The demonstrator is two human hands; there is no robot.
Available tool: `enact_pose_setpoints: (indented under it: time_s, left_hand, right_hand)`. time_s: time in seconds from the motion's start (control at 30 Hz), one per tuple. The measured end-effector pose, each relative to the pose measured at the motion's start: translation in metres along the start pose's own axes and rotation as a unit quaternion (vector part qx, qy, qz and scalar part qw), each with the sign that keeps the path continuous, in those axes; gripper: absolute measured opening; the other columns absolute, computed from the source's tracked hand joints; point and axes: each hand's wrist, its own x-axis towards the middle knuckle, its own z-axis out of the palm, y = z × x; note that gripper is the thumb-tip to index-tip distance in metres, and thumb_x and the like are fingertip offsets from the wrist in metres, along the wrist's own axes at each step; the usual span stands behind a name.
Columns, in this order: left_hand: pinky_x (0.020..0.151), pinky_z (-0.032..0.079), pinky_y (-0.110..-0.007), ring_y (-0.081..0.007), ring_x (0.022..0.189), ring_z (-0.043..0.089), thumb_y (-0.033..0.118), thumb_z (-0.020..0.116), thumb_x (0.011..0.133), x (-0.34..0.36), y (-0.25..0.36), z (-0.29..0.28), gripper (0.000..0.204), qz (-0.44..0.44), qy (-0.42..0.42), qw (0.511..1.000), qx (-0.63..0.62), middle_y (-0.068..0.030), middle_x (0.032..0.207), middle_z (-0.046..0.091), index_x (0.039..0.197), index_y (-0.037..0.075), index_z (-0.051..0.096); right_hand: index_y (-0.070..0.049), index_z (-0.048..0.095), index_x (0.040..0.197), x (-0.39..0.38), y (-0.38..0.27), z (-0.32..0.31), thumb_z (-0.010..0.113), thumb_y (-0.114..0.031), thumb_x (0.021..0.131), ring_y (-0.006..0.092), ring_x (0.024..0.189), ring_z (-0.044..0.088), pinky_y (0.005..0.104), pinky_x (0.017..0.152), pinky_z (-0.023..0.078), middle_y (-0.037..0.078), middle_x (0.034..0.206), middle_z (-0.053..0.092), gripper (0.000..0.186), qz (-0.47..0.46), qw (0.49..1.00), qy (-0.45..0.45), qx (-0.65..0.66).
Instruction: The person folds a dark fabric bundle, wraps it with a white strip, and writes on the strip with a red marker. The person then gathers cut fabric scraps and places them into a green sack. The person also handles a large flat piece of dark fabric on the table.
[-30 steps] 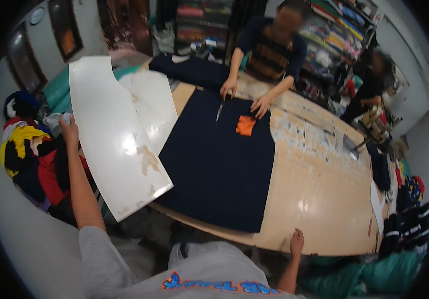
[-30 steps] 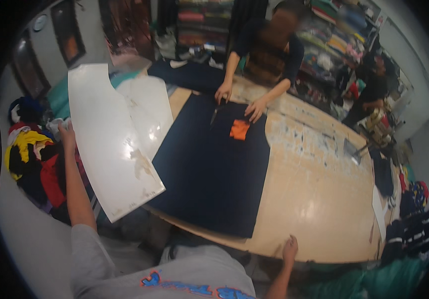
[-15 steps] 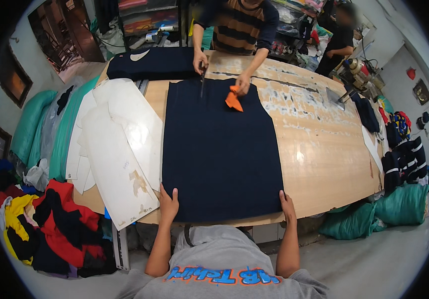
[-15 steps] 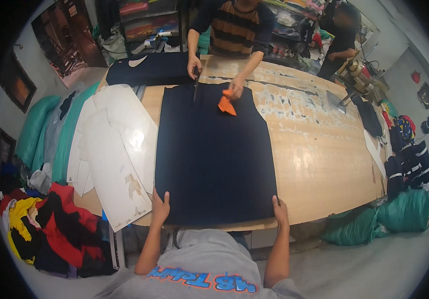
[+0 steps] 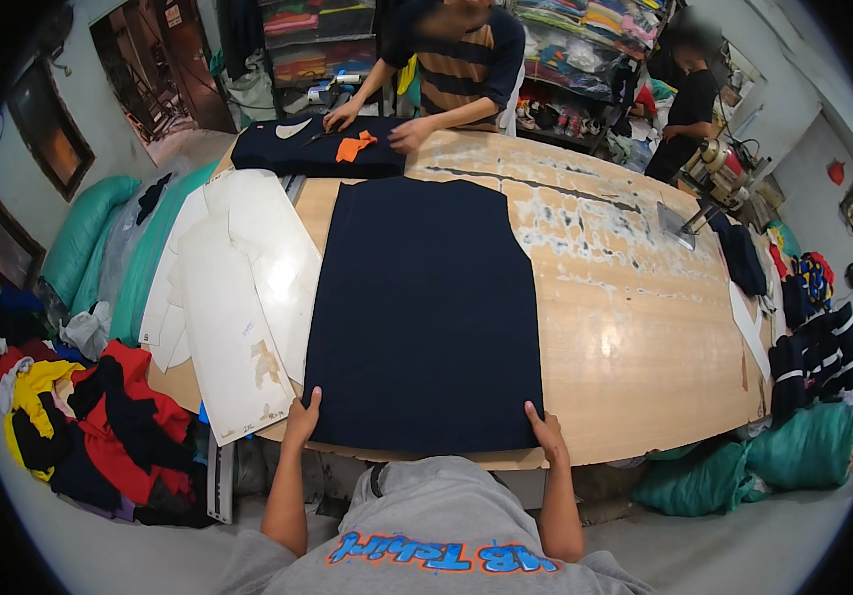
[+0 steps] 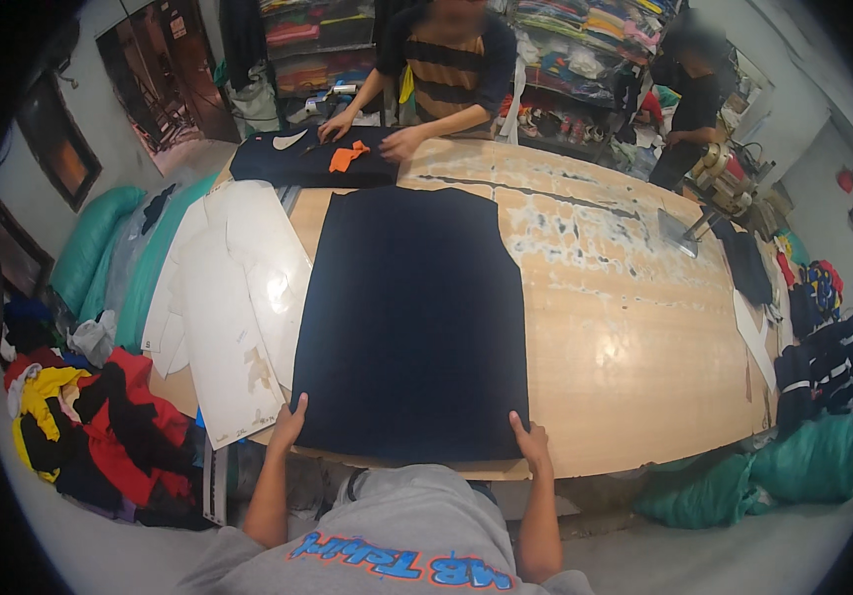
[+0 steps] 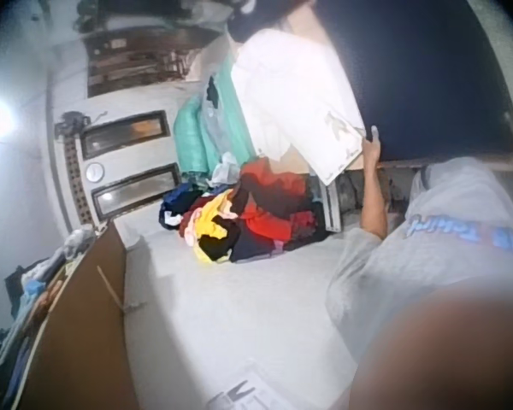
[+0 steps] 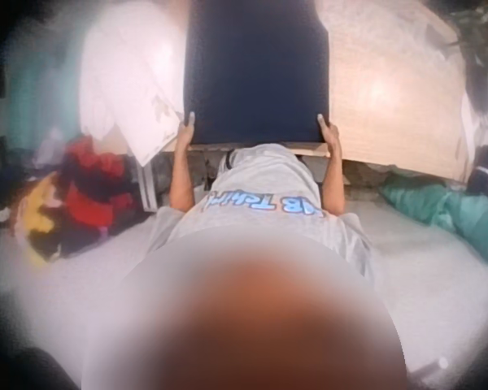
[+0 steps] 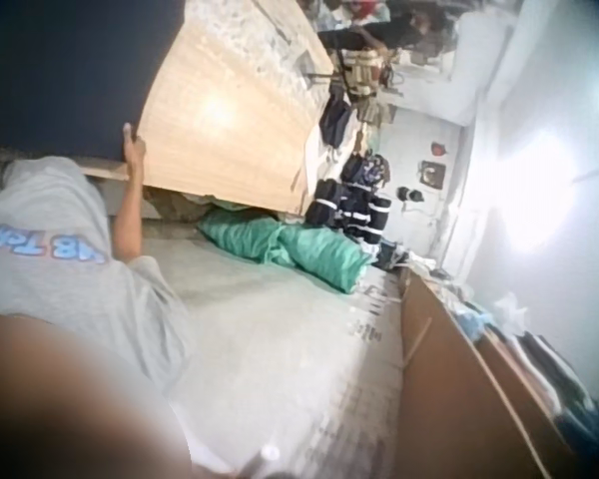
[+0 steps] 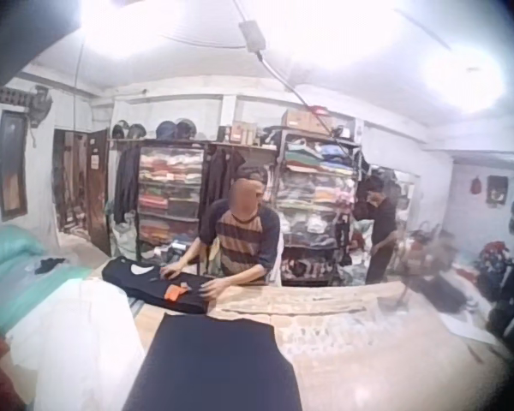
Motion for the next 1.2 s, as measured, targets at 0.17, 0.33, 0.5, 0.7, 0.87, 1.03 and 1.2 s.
enact_pose_setpoints:
  time_s: [0.17,0.33,0.5,0.7,0.87,1.03,1.2]
  left_hand:
    - [0.116,0.045,-0.043,-0.0393,0.138,0.06,0.079,0.059,0.097,-0.013,0.006,-0.005,0.11,-0.008,-0.045,0.999,-0.03,-0.0342,0.146,0.06,0.148,-0.018,0.049]
    - [0.122,0.04,-0.042,-0.038,0.146,0.053,0.082,0.06,0.094,0.003,-0.012,-0.014,0.117,-0.024,-0.105,0.991,-0.075,-0.0307,0.156,0.053,0.157,-0.015,0.041]
    - [0.125,0.036,-0.041,-0.0364,0.151,0.048,0.079,0.057,0.098,-0.003,-0.01,-0.008,0.108,0.015,-0.128,0.987,-0.094,-0.0245,0.16,0.052,0.162,-0.007,0.042]
    - [0.122,0.039,-0.039,-0.0343,0.147,0.052,0.069,0.056,0.105,-0.014,-0.005,0.011,0.093,0.083,-0.055,0.99,-0.098,-0.0242,0.158,0.054,0.158,-0.008,0.047]
    - [0.122,0.04,-0.04,-0.0358,0.145,0.054,0.067,0.055,0.106,-0.012,0.003,0.022,0.091,0.096,-0.003,0.993,-0.075,-0.0244,0.155,0.057,0.157,-0.008,0.047]
    - [0.119,0.043,-0.042,-0.0399,0.144,0.056,0.072,0.052,0.105,-0.029,0.054,0.055,0.095,0.099,-0.014,0.995,-0.025,-0.0276,0.152,0.06,0.154,-0.009,0.052]
    - [0.118,0.045,-0.043,-0.0422,0.144,0.056,0.075,0.051,0.103,-0.058,0.097,0.128,0.1,0.085,-0.014,0.996,-0.001,-0.031,0.152,0.059,0.152,-0.012,0.052]
  right_hand:
    - [0.017,0.059,0.141,0.003,0.014,0.004,0.064,-0.075,0.097,0.0392,0.129,0.067,0.0427,0.111,0.049,0.032,0.135,0.069,0.102,-0.019,0.999,0.041,0.004]
    - [0.017,0.056,0.142,0.003,0.016,0.011,0.06,-0.081,0.094,0.0465,0.134,0.062,0.0469,0.115,0.046,0.039,0.139,0.063,0.11,-0.016,0.998,0.055,0.015]
    - [0.018,0.055,0.143,-0.006,0.011,0.014,0.061,-0.083,0.091,0.0499,0.136,0.06,0.0495,0.115,0.047,0.041,0.138,0.063,0.114,-0.002,0.996,0.081,0.026]
    - [0.015,0.066,0.128,-0.002,0.018,0.014,0.064,-0.079,0.092,0.0486,0.124,0.067,0.0498,0.106,0.052,0.039,0.124,0.07,0.1,-0.028,0.989,0.144,0.017]
    - [0.01,0.073,0.117,-0.012,0.013,0.007,0.066,-0.075,0.093,0.0494,0.112,0.071,0.0504,0.099,0.054,0.037,0.11,0.074,0.089,-0.049,0.981,0.188,-0.026]
    - [0.01,0.073,0.118,-0.003,0.023,-0.034,0.065,-0.076,0.093,0.0494,0.112,0.072,0.0519,0.1,0.054,0.036,0.111,0.074,0.09,-0.043,0.98,0.194,-0.012]
    - [0.012,0.068,0.13,0.045,0.04,-0.117,0.064,-0.076,0.094,0.0507,0.122,0.068,0.0525,0.106,0.052,0.037,0.123,0.071,0.095,-0.025,0.987,0.156,-0.024]
